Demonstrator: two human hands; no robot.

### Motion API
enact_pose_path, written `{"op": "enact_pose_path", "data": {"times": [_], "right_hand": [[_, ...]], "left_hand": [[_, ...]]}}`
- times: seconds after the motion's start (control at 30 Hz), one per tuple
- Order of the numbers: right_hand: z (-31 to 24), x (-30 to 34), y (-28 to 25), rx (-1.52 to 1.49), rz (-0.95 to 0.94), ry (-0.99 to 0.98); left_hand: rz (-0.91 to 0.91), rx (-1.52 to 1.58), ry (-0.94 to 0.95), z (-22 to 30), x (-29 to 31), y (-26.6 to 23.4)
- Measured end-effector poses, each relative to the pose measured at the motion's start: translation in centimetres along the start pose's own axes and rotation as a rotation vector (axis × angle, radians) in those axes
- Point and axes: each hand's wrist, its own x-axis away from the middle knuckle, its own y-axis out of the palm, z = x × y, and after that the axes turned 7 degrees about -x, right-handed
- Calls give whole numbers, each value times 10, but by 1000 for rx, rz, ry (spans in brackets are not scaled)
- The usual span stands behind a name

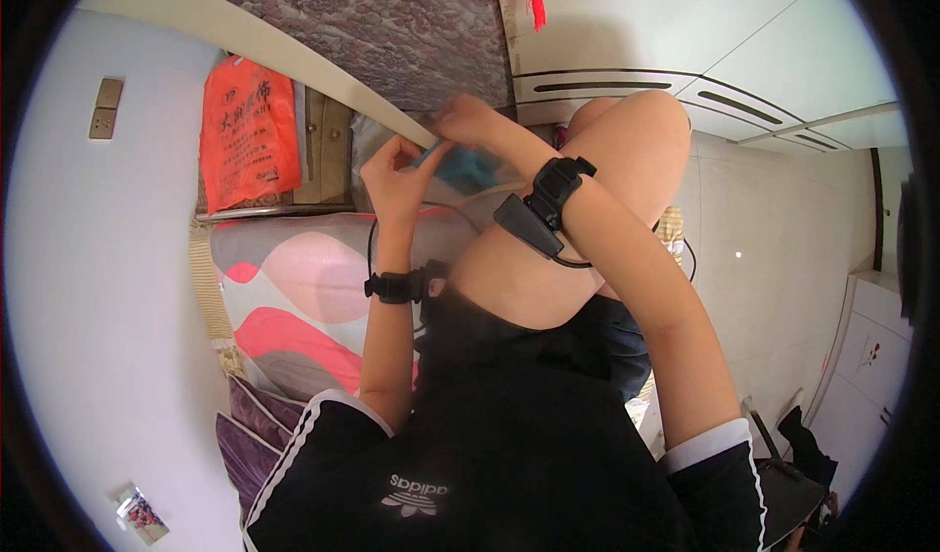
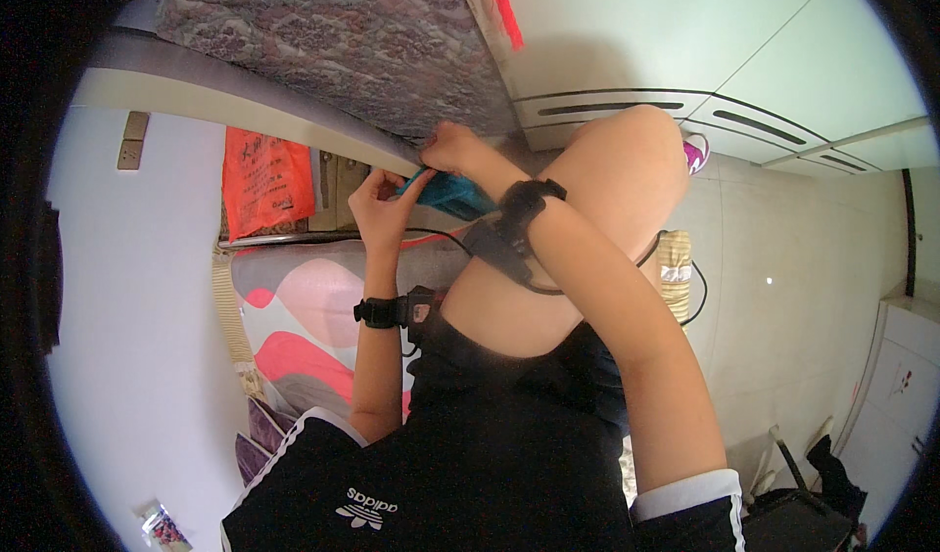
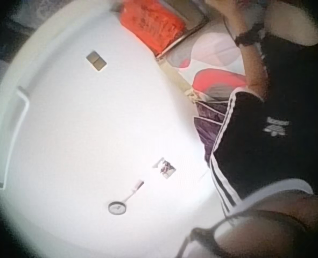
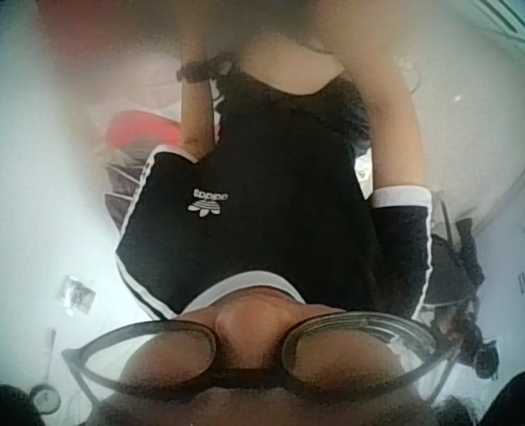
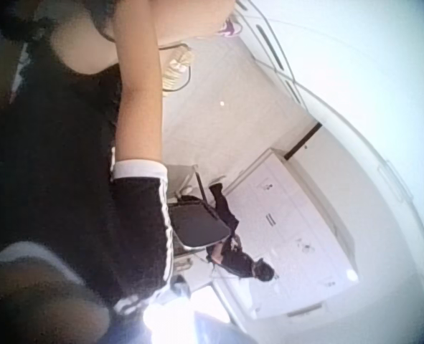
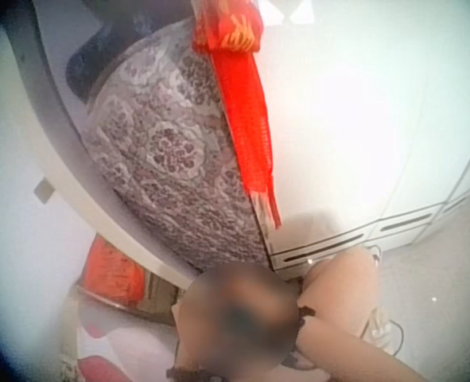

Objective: Wipe down the exterior surface of a white closet with a blue cloth.

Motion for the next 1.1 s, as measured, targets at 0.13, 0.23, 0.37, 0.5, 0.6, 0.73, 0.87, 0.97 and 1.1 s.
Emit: {"op": "enact_pose_path", "data": {"times": [0.13,0.23,0.37,0.5,0.6,0.73,0.87,0.97,1.1], "right_hand": [[22,-18,5,60,264,-362],[23,-18,8,-171,270,-403],[3,2,4,-268,178,-483],[-11,18,-4,-546,2,-476],[-20,29,-12,-685,-91,-514],[-32,41,-16,-793,-155,-619],[-43,57,-25,-820,-170,-617],[-44,61,-28,-903,-261,-646],[-41,59,-28,-890,-280,-621]], "left_hand": [[3,5,9,8,0,-1],[21,-71,34,11,0,-2],[97,-91,81,8,1,-5],[141,-54,108,15,-1,-8],[124,-36,60,23,-4,-13],[195,-40,130,35,-9,-24],[276,24,142,49,-14,-33],[284,54,159,56,-18,-38],[263,89,166,52,-19,-35]]}}
